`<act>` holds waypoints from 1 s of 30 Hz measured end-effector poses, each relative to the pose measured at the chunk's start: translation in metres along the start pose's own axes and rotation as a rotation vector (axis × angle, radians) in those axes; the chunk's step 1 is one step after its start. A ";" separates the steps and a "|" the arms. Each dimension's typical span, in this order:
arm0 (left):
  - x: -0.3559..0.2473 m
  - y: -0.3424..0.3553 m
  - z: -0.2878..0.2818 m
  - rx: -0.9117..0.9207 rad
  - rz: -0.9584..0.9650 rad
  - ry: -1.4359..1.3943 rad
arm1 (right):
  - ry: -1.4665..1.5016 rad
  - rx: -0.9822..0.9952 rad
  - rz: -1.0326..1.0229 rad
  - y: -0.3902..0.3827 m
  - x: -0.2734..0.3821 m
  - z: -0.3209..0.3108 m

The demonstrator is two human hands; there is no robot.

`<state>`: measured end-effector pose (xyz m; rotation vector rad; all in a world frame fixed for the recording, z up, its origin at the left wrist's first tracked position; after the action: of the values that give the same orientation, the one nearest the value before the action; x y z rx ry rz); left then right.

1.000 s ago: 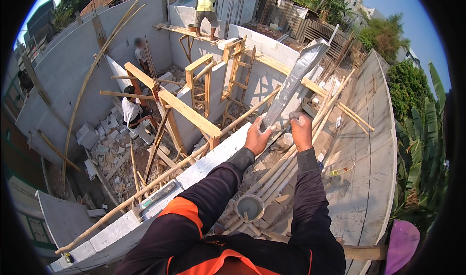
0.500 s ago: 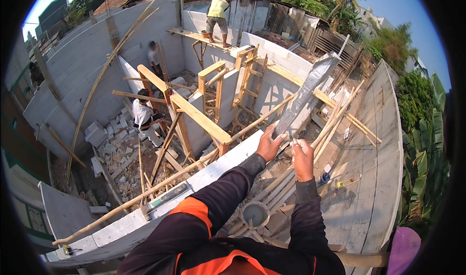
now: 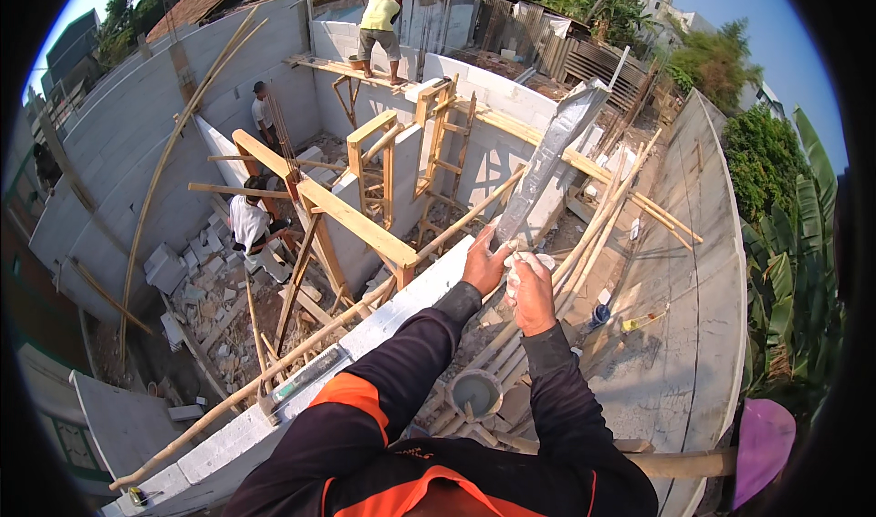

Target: The person measures a brick with a tape measure, cuts it with a saw, applies mortar with a trowel, and places the brick onto a wall before using a hammer to tap it into place.

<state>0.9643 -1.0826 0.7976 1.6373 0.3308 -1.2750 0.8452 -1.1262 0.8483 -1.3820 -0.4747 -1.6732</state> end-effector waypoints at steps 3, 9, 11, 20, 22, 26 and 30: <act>0.001 -0.002 -0.001 -0.012 0.017 -0.014 | 0.004 -0.067 0.001 -0.003 -0.004 0.003; 0.042 -0.004 -0.006 0.063 -0.010 -0.141 | 0.131 0.084 0.071 -0.003 -0.005 0.016; 0.062 -0.002 -0.013 0.183 -0.333 -0.856 | 0.246 0.118 0.074 0.000 -0.005 0.023; 0.031 0.003 -0.074 0.042 -0.252 -0.557 | 0.407 0.210 0.179 0.028 -0.003 0.057; 0.018 0.008 -0.093 0.095 -0.325 -0.780 | 0.409 0.196 0.181 0.035 -0.002 0.063; -0.007 0.009 -0.102 0.239 -0.220 -0.888 | 0.384 0.116 0.162 0.041 -0.001 0.065; -0.027 0.012 -0.100 0.210 -0.148 -0.678 | 0.309 0.068 0.161 0.041 0.000 0.060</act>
<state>1.0193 -0.9970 0.8223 1.2600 -0.1070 -1.9373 0.9139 -1.1026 0.8568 -1.0593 -0.2337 -1.6832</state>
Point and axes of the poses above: each hand's wrist, its own y-axis towards the middle knuckle, its own z-axis out of the palm, x = y × z, the point moved 1 cm from there along y, towards the middle knuckle, and after that the axes turned 8 degrees about z, right-handed, at the moved point
